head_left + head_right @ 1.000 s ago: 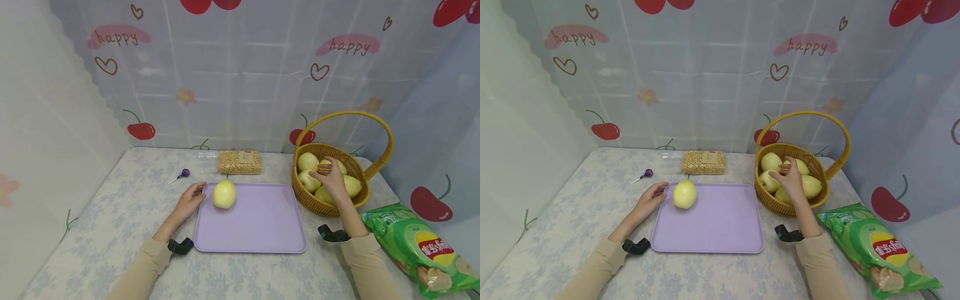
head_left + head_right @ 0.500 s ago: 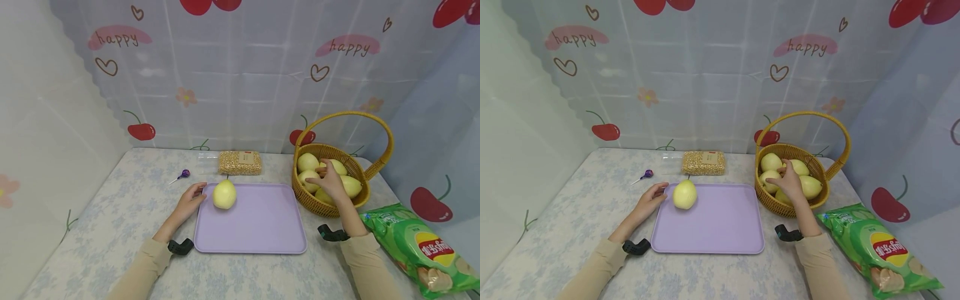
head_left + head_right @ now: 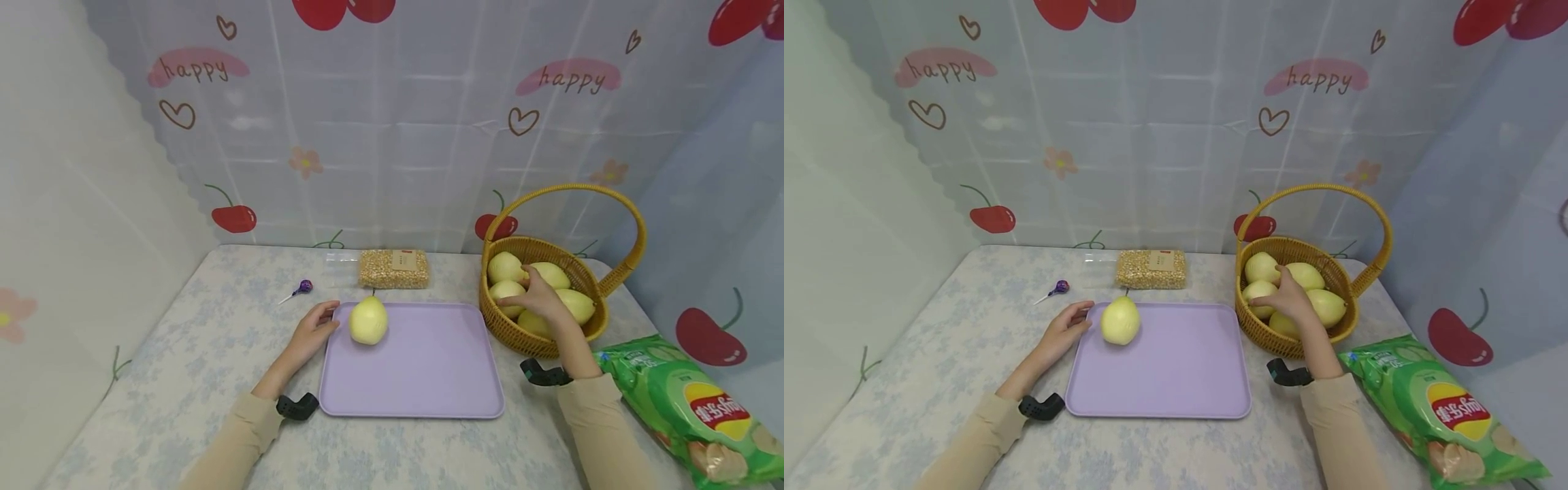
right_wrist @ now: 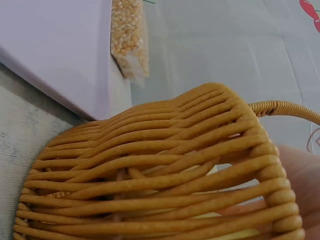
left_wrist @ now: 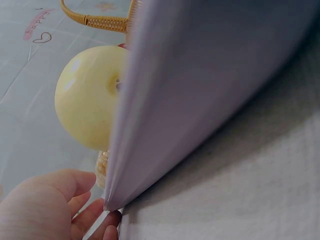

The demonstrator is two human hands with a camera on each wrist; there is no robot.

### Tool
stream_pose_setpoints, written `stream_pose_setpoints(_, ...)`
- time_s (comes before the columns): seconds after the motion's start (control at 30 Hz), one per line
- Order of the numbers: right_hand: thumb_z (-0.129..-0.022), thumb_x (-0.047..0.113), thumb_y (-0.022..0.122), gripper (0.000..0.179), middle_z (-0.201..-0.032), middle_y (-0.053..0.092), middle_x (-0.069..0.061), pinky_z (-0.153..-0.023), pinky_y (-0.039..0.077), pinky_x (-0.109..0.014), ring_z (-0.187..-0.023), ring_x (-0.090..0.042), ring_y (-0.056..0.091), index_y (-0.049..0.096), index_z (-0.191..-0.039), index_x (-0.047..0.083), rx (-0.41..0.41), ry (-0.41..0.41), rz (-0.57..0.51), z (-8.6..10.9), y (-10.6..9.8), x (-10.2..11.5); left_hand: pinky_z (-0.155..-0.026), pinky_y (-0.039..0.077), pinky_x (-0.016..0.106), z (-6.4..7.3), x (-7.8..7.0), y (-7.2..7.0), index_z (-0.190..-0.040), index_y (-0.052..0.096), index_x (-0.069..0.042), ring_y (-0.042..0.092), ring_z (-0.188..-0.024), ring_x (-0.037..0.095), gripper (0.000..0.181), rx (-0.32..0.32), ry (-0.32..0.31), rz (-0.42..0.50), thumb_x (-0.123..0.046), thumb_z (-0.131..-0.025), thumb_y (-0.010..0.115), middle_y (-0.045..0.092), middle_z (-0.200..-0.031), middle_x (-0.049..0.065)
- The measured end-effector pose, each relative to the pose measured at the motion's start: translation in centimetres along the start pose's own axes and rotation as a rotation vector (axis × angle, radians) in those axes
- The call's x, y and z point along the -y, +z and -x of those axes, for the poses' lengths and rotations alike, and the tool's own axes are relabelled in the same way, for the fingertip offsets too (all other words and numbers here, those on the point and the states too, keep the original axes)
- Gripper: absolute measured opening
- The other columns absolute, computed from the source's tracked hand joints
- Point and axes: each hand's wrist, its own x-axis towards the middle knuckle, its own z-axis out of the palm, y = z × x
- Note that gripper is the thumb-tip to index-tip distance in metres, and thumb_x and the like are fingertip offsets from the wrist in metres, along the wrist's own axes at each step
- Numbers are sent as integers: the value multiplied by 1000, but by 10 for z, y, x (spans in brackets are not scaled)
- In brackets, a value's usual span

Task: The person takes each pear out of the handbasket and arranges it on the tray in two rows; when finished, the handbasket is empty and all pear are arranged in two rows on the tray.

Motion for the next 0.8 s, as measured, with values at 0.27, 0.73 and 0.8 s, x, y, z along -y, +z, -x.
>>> stream_pose_setpoints(0.27, -81, 29, 75, 114, -152, 6, -38, -113, 21, -65, -140, -54, 12, -11, -149, -5, 72, -12, 14, -5, -2, -2, -110, 40, 49, 0, 0, 1, -139, 47, -5, 47, -128, 34, 45, -4, 15, -7, -13, -95, 55, 47, -142, 17)
stream_pose_setpoints(0.73, -77, 26, 78, 112, -150, 19, -35, -108, 33, -61, -135, -49, 28, -2, -153, 6, -71, 5, -80, 1, 3, 0, -112, 37, 52, 6, -19, 0, -138, 44, 3, 45, -129, 40, 45, 6, 8, 6, -7, -95, 53, 44, -142, 24)
stream_pose_setpoints(0.8, -77, 24, 78, 111, -150, 20, -34, -107, 35, -60, -134, -49, 30, 0, -154, 6, -86, -11, -99, 3, 2, 1, -112, 37, 52, 10, -30, -2, -138, 43, 6, 44, -129, 41, 45, 12, 4, 6, -5, -95, 53, 44, -142, 25)
